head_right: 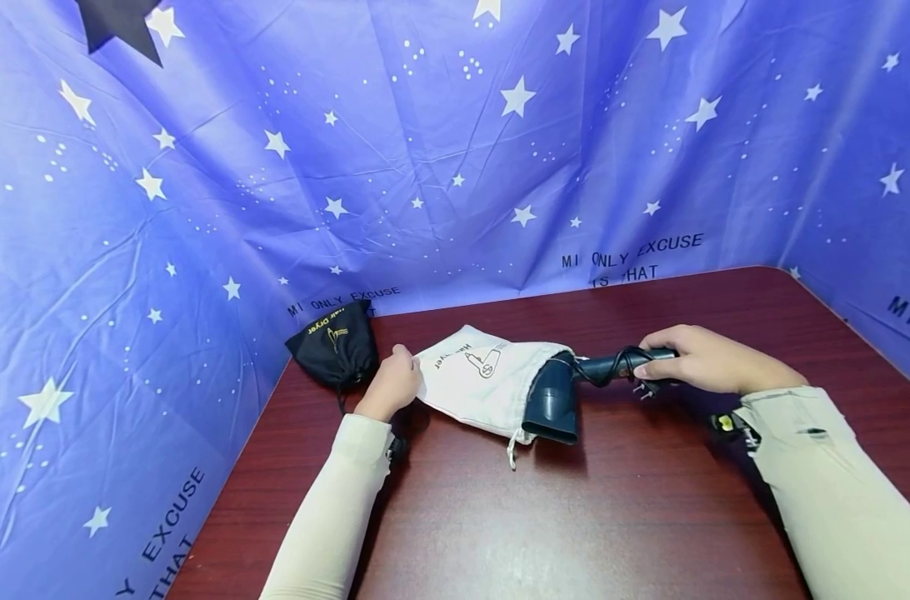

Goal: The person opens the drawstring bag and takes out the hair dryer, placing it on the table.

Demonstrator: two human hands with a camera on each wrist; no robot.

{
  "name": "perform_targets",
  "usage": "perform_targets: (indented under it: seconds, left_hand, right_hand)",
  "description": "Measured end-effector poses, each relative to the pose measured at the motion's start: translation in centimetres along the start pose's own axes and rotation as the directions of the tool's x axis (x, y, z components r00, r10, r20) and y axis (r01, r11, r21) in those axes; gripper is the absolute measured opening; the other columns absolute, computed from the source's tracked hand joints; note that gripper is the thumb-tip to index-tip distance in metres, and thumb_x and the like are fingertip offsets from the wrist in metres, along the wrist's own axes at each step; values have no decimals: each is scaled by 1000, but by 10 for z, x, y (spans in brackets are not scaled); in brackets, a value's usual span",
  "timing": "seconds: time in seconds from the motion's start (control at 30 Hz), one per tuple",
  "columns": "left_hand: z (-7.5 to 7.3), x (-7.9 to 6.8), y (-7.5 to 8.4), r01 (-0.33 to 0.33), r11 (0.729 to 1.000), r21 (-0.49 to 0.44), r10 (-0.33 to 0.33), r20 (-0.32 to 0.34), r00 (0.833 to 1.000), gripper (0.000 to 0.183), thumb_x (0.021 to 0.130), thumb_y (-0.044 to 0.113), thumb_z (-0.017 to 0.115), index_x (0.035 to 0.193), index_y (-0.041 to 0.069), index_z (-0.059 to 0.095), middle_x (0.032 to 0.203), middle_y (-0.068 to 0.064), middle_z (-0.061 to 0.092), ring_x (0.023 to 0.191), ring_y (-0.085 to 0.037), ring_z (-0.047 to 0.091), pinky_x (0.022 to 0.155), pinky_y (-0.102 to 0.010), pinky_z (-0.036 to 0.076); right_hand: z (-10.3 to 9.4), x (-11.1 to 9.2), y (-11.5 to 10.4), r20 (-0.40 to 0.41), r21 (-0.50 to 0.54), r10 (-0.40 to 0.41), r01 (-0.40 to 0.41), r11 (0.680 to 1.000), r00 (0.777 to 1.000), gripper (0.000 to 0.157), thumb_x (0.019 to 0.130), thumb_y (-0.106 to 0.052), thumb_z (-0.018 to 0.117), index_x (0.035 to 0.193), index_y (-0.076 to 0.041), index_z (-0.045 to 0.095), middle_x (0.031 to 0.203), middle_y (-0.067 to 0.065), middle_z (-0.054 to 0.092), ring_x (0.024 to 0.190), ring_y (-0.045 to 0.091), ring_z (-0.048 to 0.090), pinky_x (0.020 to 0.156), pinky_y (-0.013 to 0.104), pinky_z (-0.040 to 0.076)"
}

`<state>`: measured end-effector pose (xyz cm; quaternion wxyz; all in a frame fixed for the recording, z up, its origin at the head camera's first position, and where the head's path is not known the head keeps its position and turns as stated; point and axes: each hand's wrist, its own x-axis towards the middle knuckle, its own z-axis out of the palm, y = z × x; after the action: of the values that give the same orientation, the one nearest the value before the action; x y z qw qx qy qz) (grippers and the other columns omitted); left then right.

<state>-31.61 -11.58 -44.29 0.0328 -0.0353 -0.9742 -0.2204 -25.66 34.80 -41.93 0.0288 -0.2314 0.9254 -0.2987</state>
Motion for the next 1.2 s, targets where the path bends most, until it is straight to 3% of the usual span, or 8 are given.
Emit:
perform_targets:
  seconds: [0.2,0.67,0.97,1.2]
  left_hand:
    - [0,-1,-2,27,999,25,-26,-22,999,46,109,18,42,140,-16,40,108,-31,70,97,-43,71,88,-53,57]
    - [-3,-2,-2,33,999,0,-33,6,999,44,110,22,43,139,-12,43,115,-31,69,103,-43,70,92,-54,55]
    - [-3,-1,-3,30,999,17,-30,-8,1000,38,109,23,46,130,-8,48,114,-30,70,100,-43,70,90,-55,55]
    - [-2,-1,-4,27,999,30,-27,-13,1000,36,109,25,48,128,-6,49,114,-30,70,100,-44,70,89,-55,55]
  right_hand:
    - [-2,-2,2,-12,1,2,-2,1000,1000,8,96,-24,72,97,-32,72,79,-12,66,75,5,57,68,25,41]
    - [-5,-5,12,-35,-14,32,-32,999,999,6,97,-30,72,99,-25,74,79,-10,65,76,4,54,68,25,39]
    - [-8,-8,18,-81,-43,23,-27,999,996,5,95,-26,74,92,-29,73,77,-11,63,75,3,52,68,25,38]
    - [-8,-10,23,-109,-48,18,-23,999,994,4,95,-24,73,92,-27,72,74,-12,63,70,3,54,64,25,42]
